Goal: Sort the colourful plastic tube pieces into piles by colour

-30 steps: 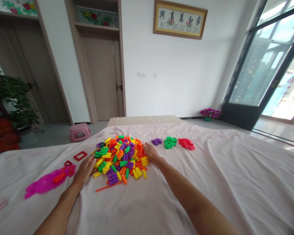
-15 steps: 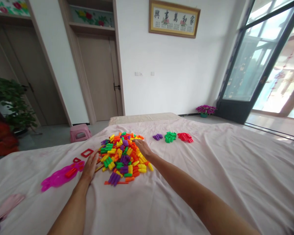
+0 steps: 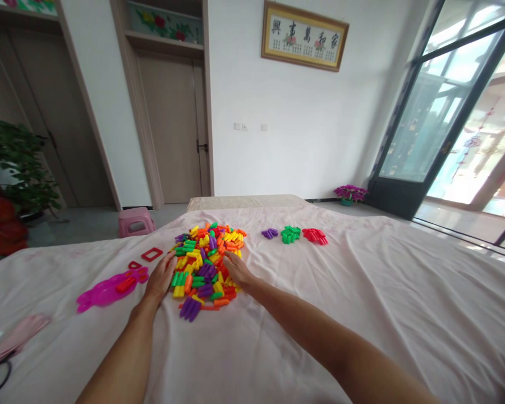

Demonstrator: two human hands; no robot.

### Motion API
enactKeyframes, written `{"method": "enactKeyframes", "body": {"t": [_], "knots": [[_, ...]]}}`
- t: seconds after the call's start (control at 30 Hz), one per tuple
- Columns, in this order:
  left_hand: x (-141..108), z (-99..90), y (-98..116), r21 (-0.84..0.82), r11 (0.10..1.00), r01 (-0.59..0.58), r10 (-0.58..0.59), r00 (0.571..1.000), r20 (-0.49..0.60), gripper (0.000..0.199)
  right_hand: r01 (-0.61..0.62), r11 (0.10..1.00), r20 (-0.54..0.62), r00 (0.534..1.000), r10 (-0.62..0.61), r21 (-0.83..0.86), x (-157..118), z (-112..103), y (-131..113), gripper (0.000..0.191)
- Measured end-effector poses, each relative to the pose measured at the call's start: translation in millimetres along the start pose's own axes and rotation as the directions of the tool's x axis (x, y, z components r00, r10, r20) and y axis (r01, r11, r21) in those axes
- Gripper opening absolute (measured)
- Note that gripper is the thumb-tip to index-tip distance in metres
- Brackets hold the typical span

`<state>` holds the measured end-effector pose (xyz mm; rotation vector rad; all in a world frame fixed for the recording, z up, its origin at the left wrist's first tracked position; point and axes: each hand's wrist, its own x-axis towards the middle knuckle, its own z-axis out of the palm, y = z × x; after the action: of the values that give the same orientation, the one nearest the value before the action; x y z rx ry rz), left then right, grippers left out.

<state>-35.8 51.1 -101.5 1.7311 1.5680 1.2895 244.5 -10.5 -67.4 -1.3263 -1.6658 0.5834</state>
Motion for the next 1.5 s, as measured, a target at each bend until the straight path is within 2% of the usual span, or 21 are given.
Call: {"method": "enactKeyframes", "body": {"t": [0.13,0.2,0.27,0.33,0.4,0.47,0.57,0.63,0.7,0.8,0.87,1.03,1.2,1.33,1.5], "knots": [[1.9,-1.0,-1.3,0.029,1.000,0.002,-0.001,0.999,-0.041,0.054,-0.017,0.998,-0.012,1.000,0.018,0.055,2.2,-19.5,2.0,0.040],[3.4,-0.5,-2.4,0.049,0.999,0.007,-0.004,0.999,-0.054,0.053,0.019,0.999,0.012,1.000,-0.020,0.046,1.0,-32.6,2.6,0.036],[5.1,0.3,-3.7,0.068,0.998,0.008,-0.004,0.998,-0.058,0.051,0.124,0.992,0.108,0.987,-0.123,-0.011,-2.4,-41.4,0.1,0.028],[6.7,0.8,-5.3,0.084,0.996,0.007,-0.003,0.999,-0.052,0.051,0.259,0.960,0.235,0.945,-0.229,-0.104,-6.9,-44.8,-5.1,0.027],[8.2,1.0,-7.1,0.099,0.995,0.013,-0.009,0.999,-0.045,0.050,0.349,0.919,0.331,0.902,-0.276,-0.185,-10.6,-43.9,-10.3,0.036],[9.5,1.1,-9.1,0.110,0.994,0.022,-0.018,0.999,-0.039,0.051,0.367,0.904,0.362,0.891,-0.275,-0.218,-11.9,-41.2,-12.3,0.039],[11.3,1.4,-12.6,0.117,0.993,0.026,-0.023,0.999,-0.032,0.052,0.255,0.953,0.294,0.935,-0.201,-0.161,-9.5,-36.7,-6.2,0.029],[12.5,1.6,-15.4,0.114,0.993,0.023,-0.019,0.999,-0.028,0.053,0.133,0.988,0.217,0.969,-0.114,-0.074,-7.4,-34.4,2.4,0.026],[13.6,1.8,-18.8,0.107,0.994,0.014,-0.011,1.000,-0.025,0.054,0.034,0.998,0.175,0.984,-0.041,0.047,-5.8,-34.2,11.6,0.025],[15.2,2.2,-24.5,0.118,0.993,0.000,0.003,1.000,-0.027,0.055,-0.010,0.975,0.141,0.990,-0.022,0.223,-2.2,-42.7,22.6,0.025],[16.2,2.4,-27.6,0.138,0.990,-0.001,0.005,1.000,-0.029,0.055,-0.019,0.960,0.102,0.995,-0.010,0.278,3.0,-56.3,28.9,0.028],[18.2,1.7,-29.9,0.180,0.983,0.038,-0.034,0.999,-0.022,0.054,-0.150,0.956,0.026,0.989,0.149,0.252,21.4,-109.2,54.4,0.041],[19.9,1.4,-30.3,0.175,0.983,0.055,-0.051,0.998,-0.026,0.054,-0.186,0.966,-0.091,0.974,0.205,0.180,28.9,-152.4,95.0,0.044],[18.8,1.3,-26.5,0.164,0.984,0.064,-0.060,0.998,-0.026,0.051,-0.173,0.971,-0.156,0.967,0.199,0.166,25.6,-164.3,121.4,0.048],[15.3,1.0,-18.5,0.185,0.978,0.097,-0.089,0.995,-0.053,0.050,-0.176,0.978,-0.142,0.971,0.191,0.109,24.0,-167.1,136.0,0.053]]}}
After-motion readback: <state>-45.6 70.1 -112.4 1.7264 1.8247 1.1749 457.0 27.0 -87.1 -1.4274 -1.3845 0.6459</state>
